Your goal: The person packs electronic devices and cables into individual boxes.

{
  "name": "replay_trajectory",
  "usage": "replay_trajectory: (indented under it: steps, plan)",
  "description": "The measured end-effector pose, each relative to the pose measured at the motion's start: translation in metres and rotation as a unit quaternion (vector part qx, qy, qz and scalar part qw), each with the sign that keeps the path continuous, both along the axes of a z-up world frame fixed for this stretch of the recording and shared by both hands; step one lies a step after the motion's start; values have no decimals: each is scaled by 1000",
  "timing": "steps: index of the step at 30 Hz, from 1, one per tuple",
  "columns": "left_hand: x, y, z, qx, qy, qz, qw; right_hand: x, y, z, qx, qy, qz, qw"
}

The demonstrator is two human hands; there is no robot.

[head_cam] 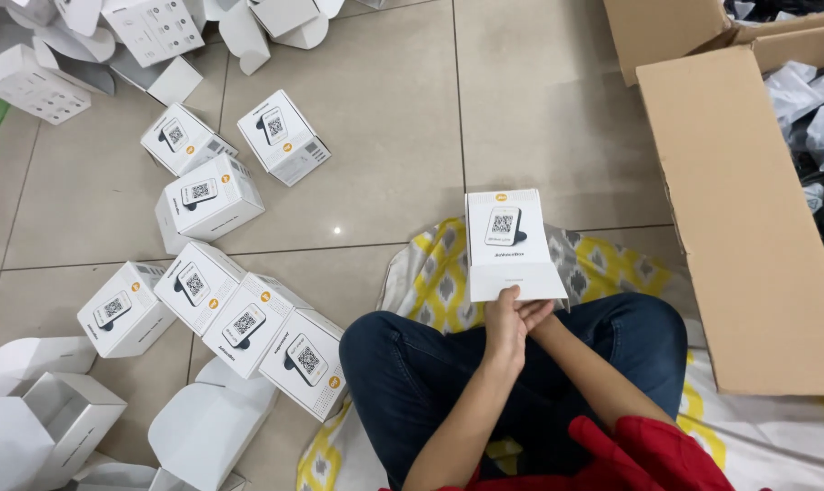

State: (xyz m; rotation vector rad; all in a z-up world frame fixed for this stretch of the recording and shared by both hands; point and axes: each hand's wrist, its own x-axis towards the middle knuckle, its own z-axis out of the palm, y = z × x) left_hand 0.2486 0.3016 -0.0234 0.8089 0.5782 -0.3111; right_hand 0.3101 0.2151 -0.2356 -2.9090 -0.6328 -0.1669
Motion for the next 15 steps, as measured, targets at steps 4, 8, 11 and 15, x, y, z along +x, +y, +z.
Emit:
replay_trajectory:
  steps: [4,8,11,15]
  plan:
    - [37,-2,20,82,-58,-6,995,-7,1,35,20,11,7,1000]
    - [155,26,0,599,-327,-92,725,-11,4,92,17,97,-18,995]
    - [219,68,-100,777,-318,-236,489,-5,6,109,0,177,-49,983]
    - [211,88,-114,730,-232,-376,522,-3,5,94,33,123,-44,991]
